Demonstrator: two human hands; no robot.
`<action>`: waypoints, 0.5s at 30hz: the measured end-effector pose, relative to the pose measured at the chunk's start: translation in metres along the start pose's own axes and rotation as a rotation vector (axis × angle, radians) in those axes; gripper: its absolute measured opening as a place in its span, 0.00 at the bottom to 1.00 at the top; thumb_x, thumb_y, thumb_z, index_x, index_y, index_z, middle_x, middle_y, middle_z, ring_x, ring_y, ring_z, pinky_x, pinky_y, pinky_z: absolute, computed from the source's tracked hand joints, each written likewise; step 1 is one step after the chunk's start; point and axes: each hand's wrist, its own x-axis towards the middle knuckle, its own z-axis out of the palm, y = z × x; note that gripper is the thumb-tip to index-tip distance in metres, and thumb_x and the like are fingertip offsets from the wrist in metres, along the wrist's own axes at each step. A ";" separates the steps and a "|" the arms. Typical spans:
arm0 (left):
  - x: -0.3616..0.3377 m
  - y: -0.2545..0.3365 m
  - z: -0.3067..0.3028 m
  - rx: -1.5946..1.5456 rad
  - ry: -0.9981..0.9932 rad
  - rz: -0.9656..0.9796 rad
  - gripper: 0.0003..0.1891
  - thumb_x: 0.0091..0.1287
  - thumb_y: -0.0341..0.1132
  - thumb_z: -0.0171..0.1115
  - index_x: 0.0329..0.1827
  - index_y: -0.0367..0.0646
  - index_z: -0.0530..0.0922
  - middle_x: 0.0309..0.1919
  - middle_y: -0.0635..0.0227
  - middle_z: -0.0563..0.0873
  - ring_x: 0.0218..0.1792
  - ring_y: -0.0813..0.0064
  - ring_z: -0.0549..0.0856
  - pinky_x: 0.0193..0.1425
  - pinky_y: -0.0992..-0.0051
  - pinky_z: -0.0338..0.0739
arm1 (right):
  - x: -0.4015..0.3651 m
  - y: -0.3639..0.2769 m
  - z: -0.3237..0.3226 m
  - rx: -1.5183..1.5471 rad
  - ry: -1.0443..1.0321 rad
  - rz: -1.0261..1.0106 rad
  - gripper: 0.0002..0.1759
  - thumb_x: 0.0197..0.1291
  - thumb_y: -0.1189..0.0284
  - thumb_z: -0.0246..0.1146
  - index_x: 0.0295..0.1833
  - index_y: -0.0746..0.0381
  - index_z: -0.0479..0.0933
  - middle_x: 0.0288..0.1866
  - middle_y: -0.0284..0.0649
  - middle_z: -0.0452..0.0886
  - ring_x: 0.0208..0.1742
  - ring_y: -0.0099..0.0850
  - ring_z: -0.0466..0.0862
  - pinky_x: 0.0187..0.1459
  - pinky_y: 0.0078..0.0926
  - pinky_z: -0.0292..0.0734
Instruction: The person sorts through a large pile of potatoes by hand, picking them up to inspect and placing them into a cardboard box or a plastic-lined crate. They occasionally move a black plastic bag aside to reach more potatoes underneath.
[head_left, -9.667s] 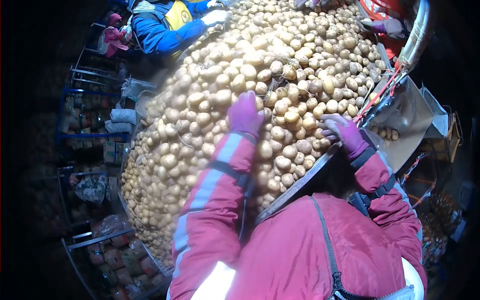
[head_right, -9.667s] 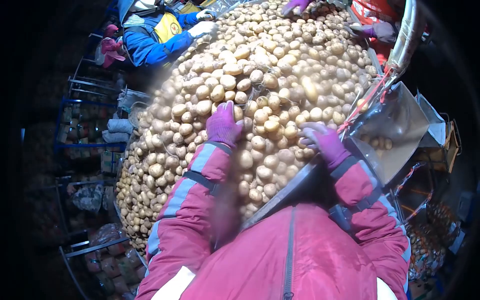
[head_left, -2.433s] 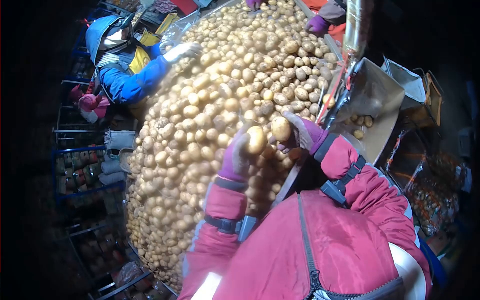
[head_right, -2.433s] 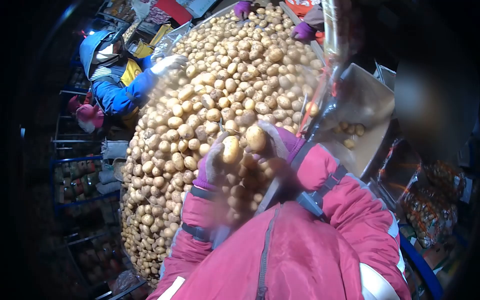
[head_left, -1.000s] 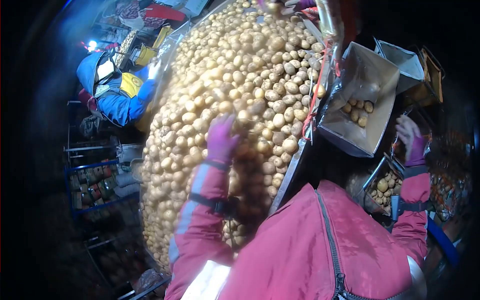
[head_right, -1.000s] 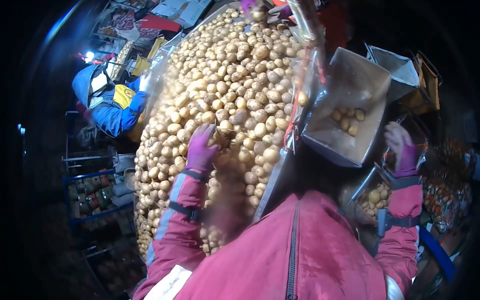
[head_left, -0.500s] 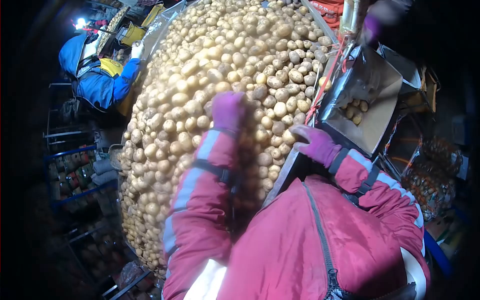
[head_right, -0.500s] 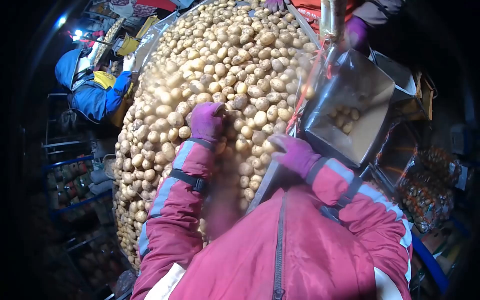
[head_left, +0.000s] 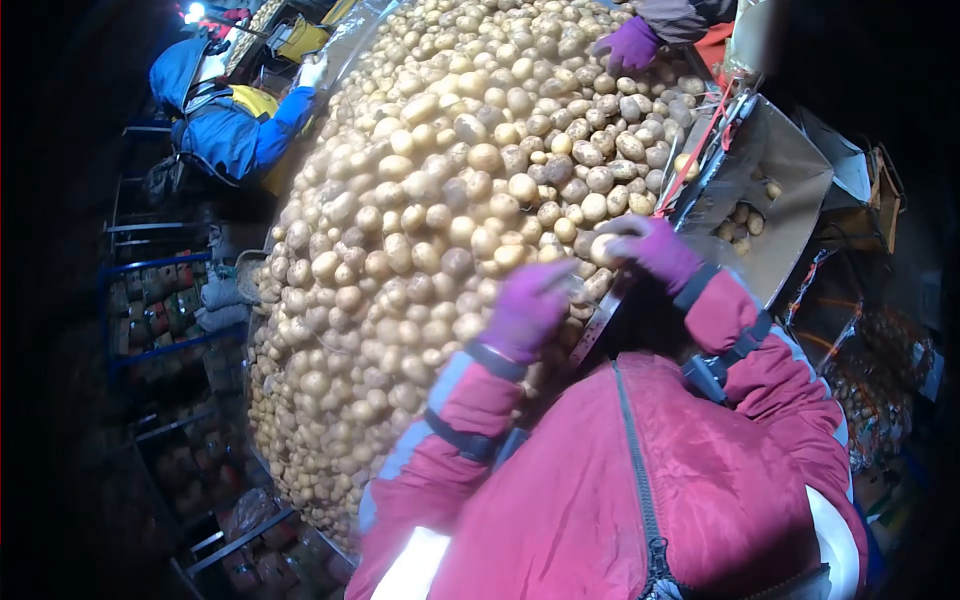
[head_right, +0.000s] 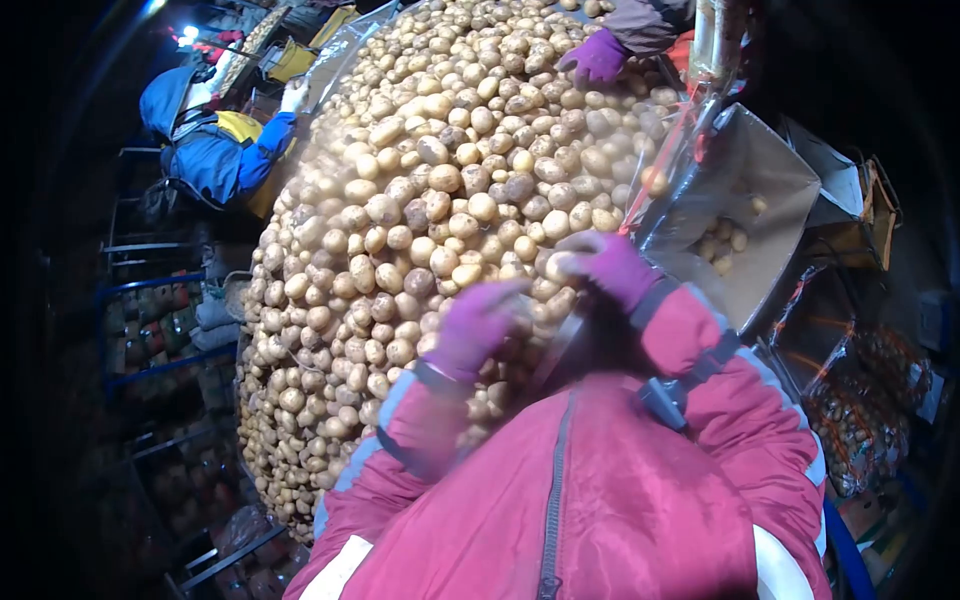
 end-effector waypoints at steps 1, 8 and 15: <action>-0.007 0.011 0.018 -0.020 -0.100 -0.027 0.16 0.65 0.35 0.67 0.55 0.42 0.86 0.49 0.56 0.89 0.53 0.60 0.86 0.59 0.65 0.80 | 0.007 0.022 -0.018 -0.034 -0.002 -0.192 0.20 0.64 0.59 0.68 0.54 0.61 0.84 0.53 0.44 0.86 0.47 0.33 0.87 0.48 0.32 0.84; -0.005 0.004 -0.006 0.077 0.014 -0.045 0.18 0.64 0.30 0.64 0.58 0.44 0.84 0.50 0.55 0.88 0.53 0.54 0.86 0.59 0.62 0.81 | -0.034 0.029 -0.056 0.647 -0.033 0.073 0.30 0.76 0.49 0.54 0.66 0.64 0.74 0.51 0.49 0.86 0.41 0.35 0.88 0.43 0.33 0.86; 0.038 -0.015 -0.100 0.875 0.680 0.258 0.24 0.64 0.34 0.64 0.64 0.42 0.79 0.60 0.52 0.84 0.62 0.52 0.82 0.68 0.57 0.75 | -0.075 0.039 -0.057 0.393 -0.036 -0.070 0.28 0.66 0.64 0.64 0.65 0.73 0.73 0.46 0.47 0.83 0.44 0.33 0.85 0.45 0.31 0.84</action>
